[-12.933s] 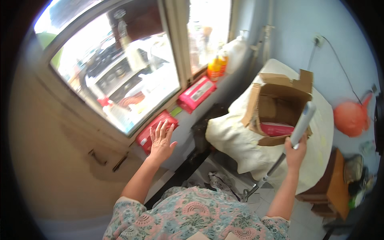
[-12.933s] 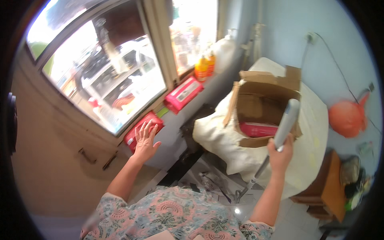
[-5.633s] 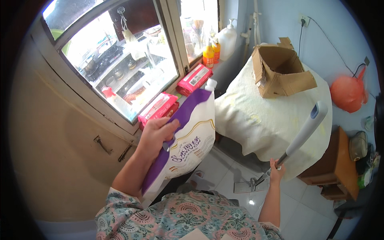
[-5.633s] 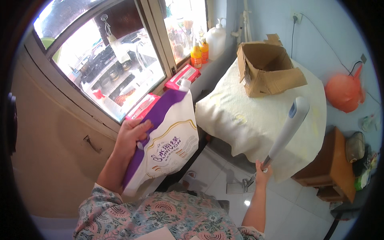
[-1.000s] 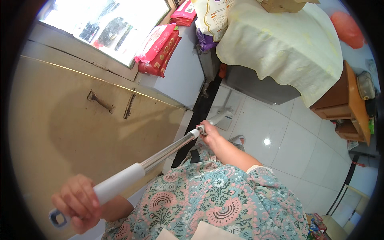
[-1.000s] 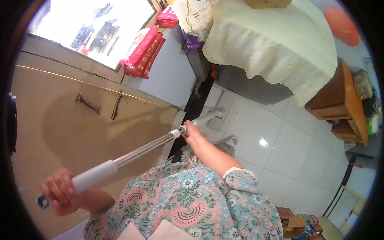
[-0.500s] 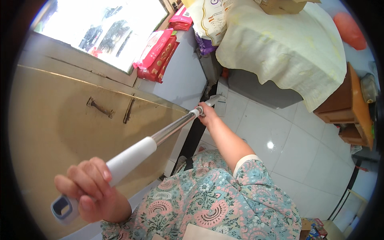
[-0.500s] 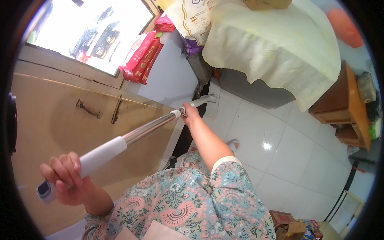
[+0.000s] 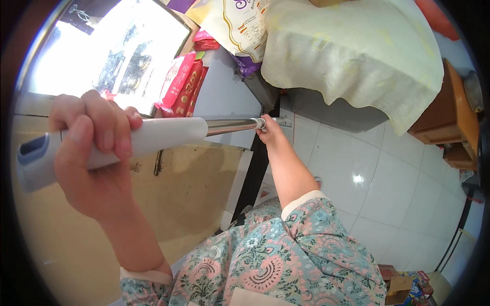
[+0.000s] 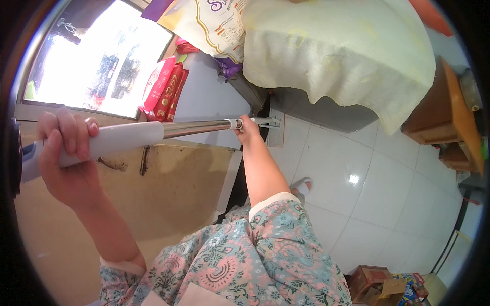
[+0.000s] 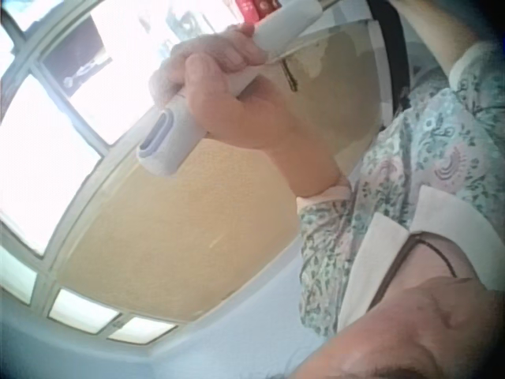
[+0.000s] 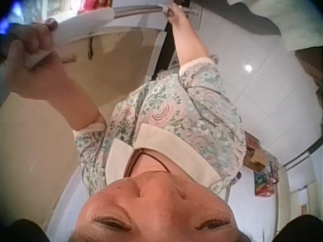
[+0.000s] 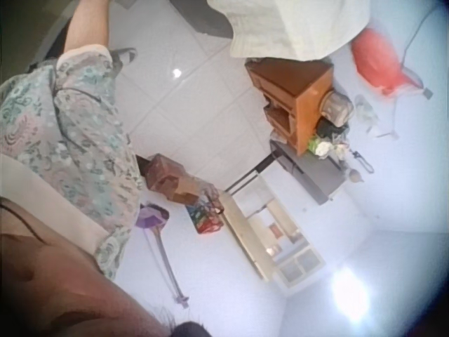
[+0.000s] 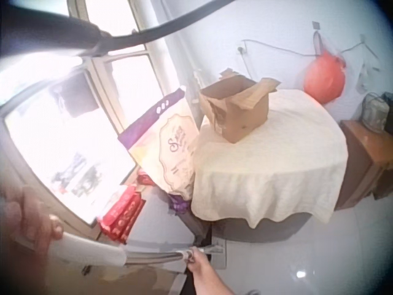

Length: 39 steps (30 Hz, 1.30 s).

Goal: The person unpacks several red packages from a cardboard box and places them on a windowsill, then uses a flat mop to clean the tiled floor around stacked boxes and furniture. The person moves the mop back and forth across the floor, navigating around obstacles.

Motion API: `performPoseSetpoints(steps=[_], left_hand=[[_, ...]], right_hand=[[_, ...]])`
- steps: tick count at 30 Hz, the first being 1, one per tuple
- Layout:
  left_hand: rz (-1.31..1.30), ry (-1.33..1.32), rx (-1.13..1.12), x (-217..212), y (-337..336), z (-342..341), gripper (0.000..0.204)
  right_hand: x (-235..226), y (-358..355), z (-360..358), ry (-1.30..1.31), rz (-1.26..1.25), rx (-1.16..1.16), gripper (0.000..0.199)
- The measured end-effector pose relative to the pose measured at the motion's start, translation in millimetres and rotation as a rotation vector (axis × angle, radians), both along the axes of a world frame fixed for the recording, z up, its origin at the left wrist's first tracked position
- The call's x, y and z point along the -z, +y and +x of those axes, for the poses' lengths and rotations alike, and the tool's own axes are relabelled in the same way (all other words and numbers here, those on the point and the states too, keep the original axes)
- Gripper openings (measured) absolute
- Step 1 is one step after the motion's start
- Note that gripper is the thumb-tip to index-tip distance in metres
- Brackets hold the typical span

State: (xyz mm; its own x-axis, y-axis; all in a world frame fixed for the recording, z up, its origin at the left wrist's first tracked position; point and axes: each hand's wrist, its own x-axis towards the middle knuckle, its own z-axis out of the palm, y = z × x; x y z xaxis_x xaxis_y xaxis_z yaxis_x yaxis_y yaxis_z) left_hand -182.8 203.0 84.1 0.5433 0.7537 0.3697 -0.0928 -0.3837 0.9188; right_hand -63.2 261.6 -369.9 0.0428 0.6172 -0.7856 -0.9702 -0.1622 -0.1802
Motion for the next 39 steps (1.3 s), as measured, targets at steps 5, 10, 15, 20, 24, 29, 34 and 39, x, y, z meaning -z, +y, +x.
performPoseSetpoints(steps=[5, 10, 15, 20, 24, 29, 34, 39], left_hand=[[0.003, 0.026, -0.014, -15, 11, -4, 0.014], [-0.036, 0.006, 0.051, -22, 17, -45, 0.014], [-0.072, -0.117, 0.259, -6, 16, -102, 0.021], [-0.027, -0.234, 0.339, 21, -21, -155, 0.024], [0.006, -0.338, 0.18, 25, -54, -206, 0.023], [0.074, -0.396, -0.082, 17, -82, -246, 0.025], [0.132, -0.279, -0.096, 26, -101, -233, 0.029], [-0.026, -0.313, -0.147, 53, -84, -210, 0.032]], right_hand=[[-13, -16, -13, 0.027, -0.004, 0.037, 0.016], [-20, -40, -45, 0.012, -0.021, 0.057, 0.014], [-21, -82, -73, -0.046, -0.15, 0.157, 0.017], [-5, -119, -101, -0.079, -0.183, 0.213, 0.02], [-5, -122, -135, -0.082, -0.218, 0.149, 0.02], [-25, -110, -168, -0.108, -0.179, -0.07, 0.017], [-25, -94, -169, -0.02, -0.096, -0.056, 0.019], [-40, -68, -156, 0.083, -0.138, 0.039, 0.013]])
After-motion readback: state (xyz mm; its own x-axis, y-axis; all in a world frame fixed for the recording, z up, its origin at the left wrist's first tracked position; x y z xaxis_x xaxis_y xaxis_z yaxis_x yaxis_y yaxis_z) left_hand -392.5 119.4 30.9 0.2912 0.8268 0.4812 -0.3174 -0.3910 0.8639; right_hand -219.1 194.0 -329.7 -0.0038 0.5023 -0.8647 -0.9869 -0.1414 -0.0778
